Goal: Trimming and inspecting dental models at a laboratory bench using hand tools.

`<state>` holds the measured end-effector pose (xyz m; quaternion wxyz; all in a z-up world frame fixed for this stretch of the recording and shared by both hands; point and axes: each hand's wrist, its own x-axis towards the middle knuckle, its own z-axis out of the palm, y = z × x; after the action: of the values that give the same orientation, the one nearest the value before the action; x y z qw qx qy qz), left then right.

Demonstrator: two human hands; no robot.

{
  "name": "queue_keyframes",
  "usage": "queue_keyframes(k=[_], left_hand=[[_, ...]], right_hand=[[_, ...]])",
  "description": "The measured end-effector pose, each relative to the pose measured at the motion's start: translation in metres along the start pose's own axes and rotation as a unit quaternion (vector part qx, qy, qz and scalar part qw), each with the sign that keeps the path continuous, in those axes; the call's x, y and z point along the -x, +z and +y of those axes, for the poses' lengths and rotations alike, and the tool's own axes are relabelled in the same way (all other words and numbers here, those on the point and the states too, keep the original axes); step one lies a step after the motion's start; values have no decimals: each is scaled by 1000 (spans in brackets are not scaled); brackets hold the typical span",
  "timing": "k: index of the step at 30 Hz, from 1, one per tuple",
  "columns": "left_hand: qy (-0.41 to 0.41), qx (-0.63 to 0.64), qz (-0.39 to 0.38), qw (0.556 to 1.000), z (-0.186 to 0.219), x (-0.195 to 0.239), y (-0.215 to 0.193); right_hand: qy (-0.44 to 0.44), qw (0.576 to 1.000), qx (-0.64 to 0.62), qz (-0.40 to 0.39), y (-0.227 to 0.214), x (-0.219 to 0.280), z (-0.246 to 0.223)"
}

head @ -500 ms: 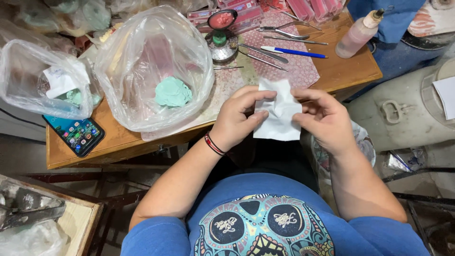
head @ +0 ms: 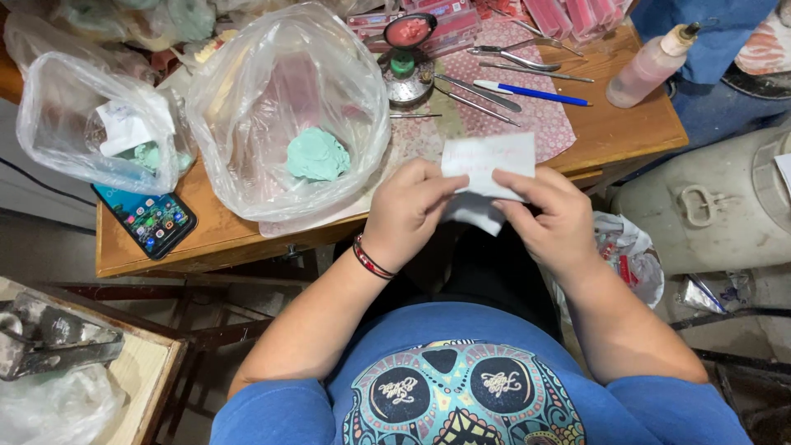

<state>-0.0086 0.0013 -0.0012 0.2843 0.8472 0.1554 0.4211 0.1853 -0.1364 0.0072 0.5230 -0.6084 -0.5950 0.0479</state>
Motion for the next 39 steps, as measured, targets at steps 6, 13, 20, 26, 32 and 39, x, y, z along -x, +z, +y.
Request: queue_keyframes(k=[6,13,20,26,32,39], left_hand=[[-17,-116,-7,993,19,10,-16],[-151,138,2,979,26,9,-14],[-161,234,6,959,8,10,1],[-137,218,-42,965,12,2,-12],[-152,47,-55,986,25,8,-42],[-78,-218,-2,973,-10,-8,-144]], right_hand=[[11,996,93,-3,-5,5,7],[190,935,-298,-36,6,5,-16],[211,927,-309,-18,15,-1,-3],[187,948,-252,-58,20,-10,9],[179,977,-100,-57,7,-64,40],[-36,941,332,-57,-1,-107,72]])
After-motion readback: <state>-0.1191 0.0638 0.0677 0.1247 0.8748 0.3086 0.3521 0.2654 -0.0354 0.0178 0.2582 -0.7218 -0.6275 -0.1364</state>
